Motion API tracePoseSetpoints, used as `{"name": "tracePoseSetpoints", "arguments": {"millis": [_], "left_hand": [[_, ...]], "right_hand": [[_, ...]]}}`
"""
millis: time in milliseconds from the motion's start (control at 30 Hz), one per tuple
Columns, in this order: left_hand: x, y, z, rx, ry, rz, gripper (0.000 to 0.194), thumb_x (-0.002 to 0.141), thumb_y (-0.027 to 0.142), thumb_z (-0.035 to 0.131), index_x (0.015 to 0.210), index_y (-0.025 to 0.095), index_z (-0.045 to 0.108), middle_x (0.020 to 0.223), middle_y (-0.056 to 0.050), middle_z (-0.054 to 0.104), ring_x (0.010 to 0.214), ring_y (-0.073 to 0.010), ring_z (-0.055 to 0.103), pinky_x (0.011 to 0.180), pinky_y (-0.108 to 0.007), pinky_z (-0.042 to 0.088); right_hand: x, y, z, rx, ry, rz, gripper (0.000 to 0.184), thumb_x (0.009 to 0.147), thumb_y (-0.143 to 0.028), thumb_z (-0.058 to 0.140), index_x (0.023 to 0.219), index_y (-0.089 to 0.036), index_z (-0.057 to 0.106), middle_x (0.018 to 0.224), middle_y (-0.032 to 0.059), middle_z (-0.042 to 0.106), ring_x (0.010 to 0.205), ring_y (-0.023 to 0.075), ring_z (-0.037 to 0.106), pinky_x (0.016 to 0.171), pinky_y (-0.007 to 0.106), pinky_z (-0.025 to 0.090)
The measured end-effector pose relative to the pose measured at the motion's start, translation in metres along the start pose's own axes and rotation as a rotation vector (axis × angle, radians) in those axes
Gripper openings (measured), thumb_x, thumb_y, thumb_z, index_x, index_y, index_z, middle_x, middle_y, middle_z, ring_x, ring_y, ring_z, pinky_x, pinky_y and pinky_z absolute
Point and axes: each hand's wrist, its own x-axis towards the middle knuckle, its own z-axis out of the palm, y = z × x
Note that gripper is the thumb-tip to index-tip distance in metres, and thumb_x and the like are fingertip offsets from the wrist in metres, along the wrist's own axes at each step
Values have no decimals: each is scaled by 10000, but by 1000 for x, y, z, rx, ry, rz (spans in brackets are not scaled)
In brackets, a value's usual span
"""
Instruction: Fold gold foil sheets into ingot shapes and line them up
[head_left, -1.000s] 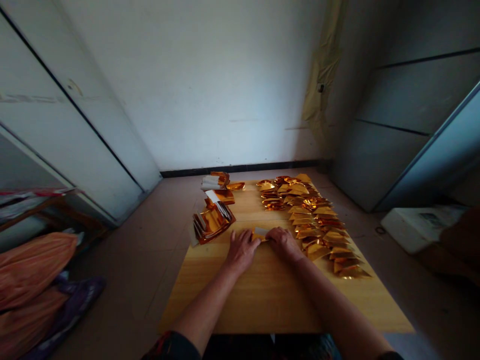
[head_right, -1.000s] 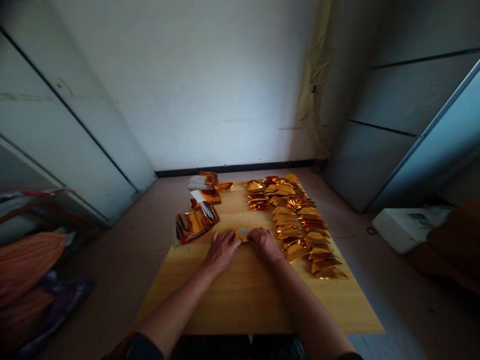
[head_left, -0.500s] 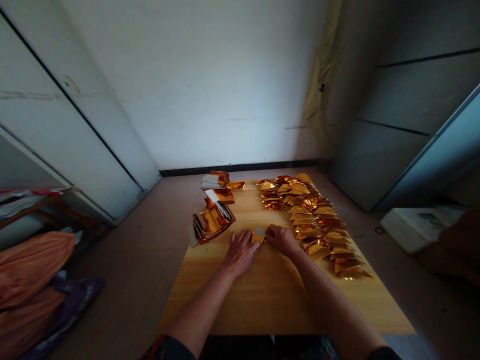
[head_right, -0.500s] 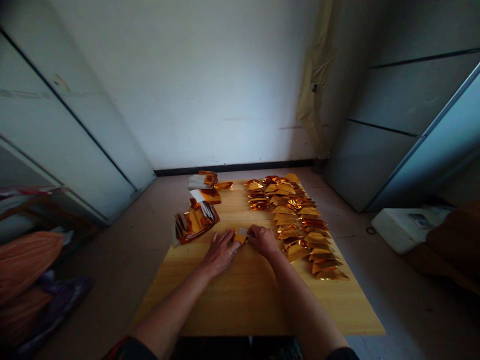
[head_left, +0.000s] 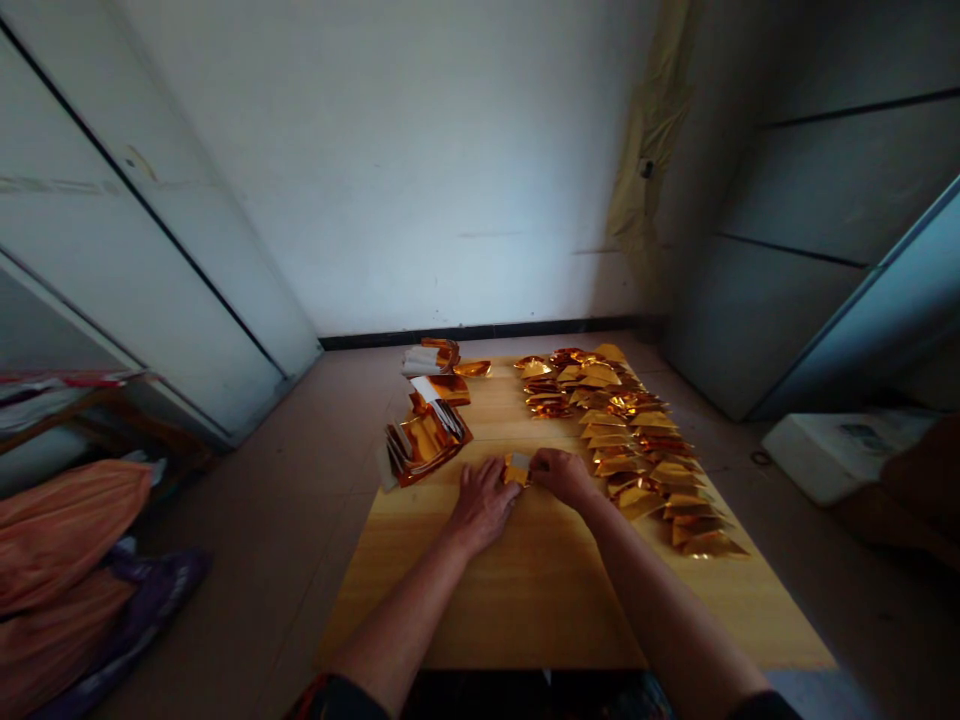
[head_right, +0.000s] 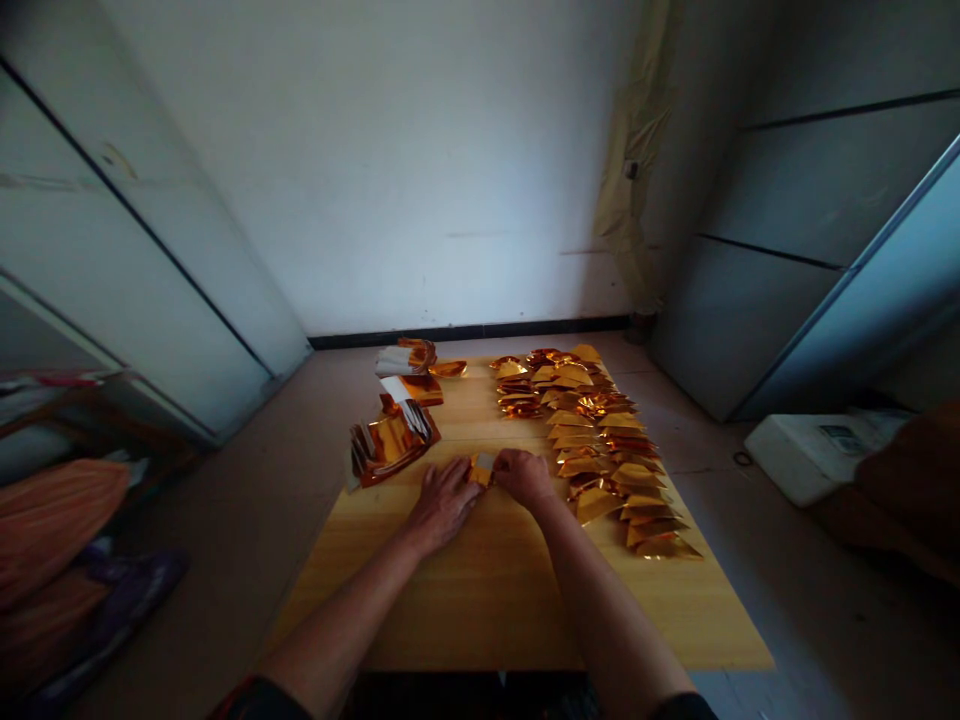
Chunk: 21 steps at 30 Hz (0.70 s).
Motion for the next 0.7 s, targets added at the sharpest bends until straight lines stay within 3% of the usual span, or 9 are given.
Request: {"name": "tracePoseSetpoints", "arguments": {"millis": [167,333,567,700], "left_hand": [[0,3,-5,-8,-14,-5,193,889,239,475,1035,271,597,1338,-101,421,1278,-277,342,990,-610,285],[1,4,-7,-11,-25,-21,188,880,236,490,1027,280,599,1353,-94,418,1298,-282,334,997,-605,280],[-1,4,-6,-40,-18,-24,245,869,193,479,1080,278,571,1357,-94,412,1298,-275,324,1013,-616,257],[-2,3,-4,-44,-19,-16,424,854,150,475,1242,322,484,1364,-94,402,1308,-265,302,1025,-607,248]], "right_hand": [[-1,15,4,87,-23,-108,163,719,-185,600,836,-221,708,846,-5,704,804,140,615,713,216,410],[-3,20,-3,9,-63,-138,165,753,-208,583,837,-240,723,892,4,703,868,155,609,766,236,409],[-4,0,-16,-147,-111,-4,175,793,-278,551,837,-263,720,882,8,713,853,176,617,730,267,380],[-1,-9,-17,-204,-133,56,184,794,-300,543,825,-258,720,873,26,713,857,190,622,727,277,382]]}}
